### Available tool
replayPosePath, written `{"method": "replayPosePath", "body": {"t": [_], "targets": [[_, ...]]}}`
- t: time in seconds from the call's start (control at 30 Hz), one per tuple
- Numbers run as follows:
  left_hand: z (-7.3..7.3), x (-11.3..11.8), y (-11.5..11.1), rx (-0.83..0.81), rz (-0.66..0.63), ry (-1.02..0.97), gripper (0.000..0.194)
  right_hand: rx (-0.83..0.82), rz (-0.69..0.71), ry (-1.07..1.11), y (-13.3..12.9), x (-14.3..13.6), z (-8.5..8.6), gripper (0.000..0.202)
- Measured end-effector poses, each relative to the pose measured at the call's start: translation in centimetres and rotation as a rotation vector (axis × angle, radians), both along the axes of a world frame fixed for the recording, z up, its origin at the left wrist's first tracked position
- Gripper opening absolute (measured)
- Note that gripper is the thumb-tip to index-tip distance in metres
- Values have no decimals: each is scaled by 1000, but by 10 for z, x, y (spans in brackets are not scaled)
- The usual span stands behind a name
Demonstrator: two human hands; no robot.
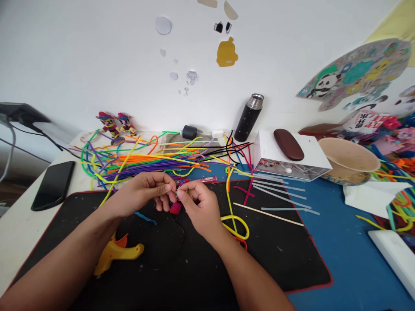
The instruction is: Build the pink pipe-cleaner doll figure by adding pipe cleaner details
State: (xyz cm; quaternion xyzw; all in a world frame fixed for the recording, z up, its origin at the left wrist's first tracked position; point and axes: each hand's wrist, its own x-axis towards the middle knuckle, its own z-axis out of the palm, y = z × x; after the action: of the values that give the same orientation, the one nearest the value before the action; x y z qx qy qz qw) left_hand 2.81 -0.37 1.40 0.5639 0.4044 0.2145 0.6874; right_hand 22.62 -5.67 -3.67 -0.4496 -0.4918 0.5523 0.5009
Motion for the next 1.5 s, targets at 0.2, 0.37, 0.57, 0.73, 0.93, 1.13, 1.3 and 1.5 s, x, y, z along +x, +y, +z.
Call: {"method": "replayPosePath", "body": {"t": [0.2, 0.37, 0.57, 0.73, 0.93, 1.13, 1.3, 1.5], "targets": [[6, 1, 0, 30, 25, 73, 46, -48, -5, 67, 2, -1, 1, 39], [4, 3, -1, 79, 73, 119, 39, -91, 14, 131, 3, -1, 3, 41], [0, 4, -2, 150, 42, 159, 31, -124, 13, 181, 4, -2, 6, 41], [3, 5, -4, 123, -25, 147, 36, -118, 26, 187, 4, -2, 6, 40], [4, 10, -4, 73, 8, 131, 38, -126, 28, 194, 3, -3, 4, 40], [5, 9, -4, 45, 36, 98, 36, -69, 32, 151, 3, 0, 3, 35], [4, 7, -5, 32, 37, 98, 31, 56, 6, -20, 1, 1, 0, 24], [0, 6, -4, 23, 30, 81, 34, 180, -21, -163, 1, 1, 2, 14]]}}
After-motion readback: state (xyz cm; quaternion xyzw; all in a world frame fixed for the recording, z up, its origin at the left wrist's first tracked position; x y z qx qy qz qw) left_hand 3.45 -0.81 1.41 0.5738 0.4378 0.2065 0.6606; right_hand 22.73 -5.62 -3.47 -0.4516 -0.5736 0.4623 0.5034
